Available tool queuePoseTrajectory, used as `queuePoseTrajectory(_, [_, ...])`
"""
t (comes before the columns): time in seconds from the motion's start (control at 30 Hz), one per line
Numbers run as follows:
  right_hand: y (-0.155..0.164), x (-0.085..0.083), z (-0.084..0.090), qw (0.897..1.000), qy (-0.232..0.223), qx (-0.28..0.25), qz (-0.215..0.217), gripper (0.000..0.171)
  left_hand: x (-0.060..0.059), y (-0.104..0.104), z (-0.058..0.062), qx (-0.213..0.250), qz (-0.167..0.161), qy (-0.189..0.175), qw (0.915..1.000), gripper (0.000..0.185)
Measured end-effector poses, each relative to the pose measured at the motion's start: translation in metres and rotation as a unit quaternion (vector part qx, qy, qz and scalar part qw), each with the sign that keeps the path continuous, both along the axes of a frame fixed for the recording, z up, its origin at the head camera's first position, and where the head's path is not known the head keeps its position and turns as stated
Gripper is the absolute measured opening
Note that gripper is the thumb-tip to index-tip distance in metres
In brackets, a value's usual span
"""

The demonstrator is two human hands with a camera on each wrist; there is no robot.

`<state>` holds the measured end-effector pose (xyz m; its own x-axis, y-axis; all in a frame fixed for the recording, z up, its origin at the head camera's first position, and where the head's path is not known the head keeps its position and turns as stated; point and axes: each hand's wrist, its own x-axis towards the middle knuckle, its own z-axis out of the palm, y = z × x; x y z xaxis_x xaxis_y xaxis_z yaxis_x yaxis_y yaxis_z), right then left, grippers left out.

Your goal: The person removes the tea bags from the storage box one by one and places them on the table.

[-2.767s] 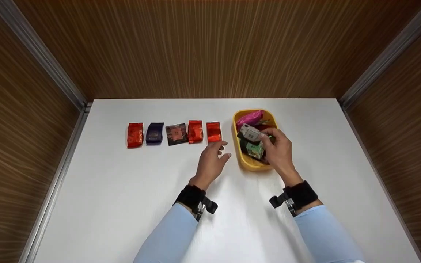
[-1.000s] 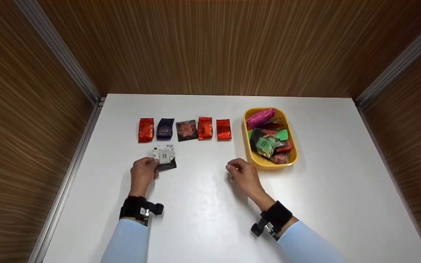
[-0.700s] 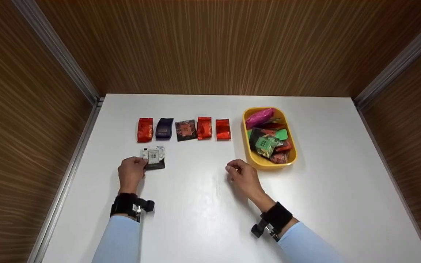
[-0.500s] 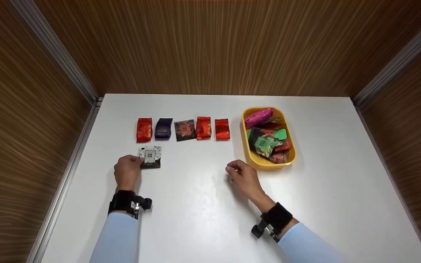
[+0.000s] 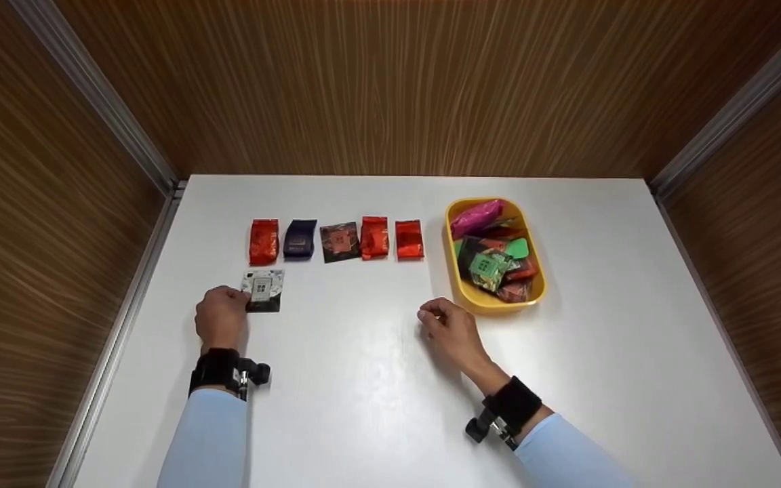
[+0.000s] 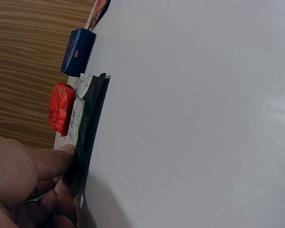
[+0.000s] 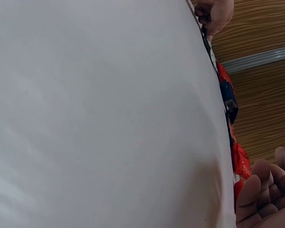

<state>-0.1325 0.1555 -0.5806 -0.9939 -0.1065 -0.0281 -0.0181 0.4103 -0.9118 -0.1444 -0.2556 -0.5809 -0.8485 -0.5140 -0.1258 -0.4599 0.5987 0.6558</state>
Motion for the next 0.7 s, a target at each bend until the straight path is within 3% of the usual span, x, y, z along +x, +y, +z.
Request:
queuePoseTrajectory(0.3, [0.0010, 0.0001, -0.0008, 1.000, 0.010, 0.008, -0.002, 0.008, 0.0027, -0.0006, 0.0014, -0.014, 0.008, 0.014, 0.9998, 0.022])
queuePoseTrajectory(0.7, [0.0043, -0.0002, 0.0006, 1.000, 0.013, 0.003, -0.005, 0.007, -0.0010, -0.0017, 0.0005, -0.012, 0.000, -0.007, 0.9999, 0.025])
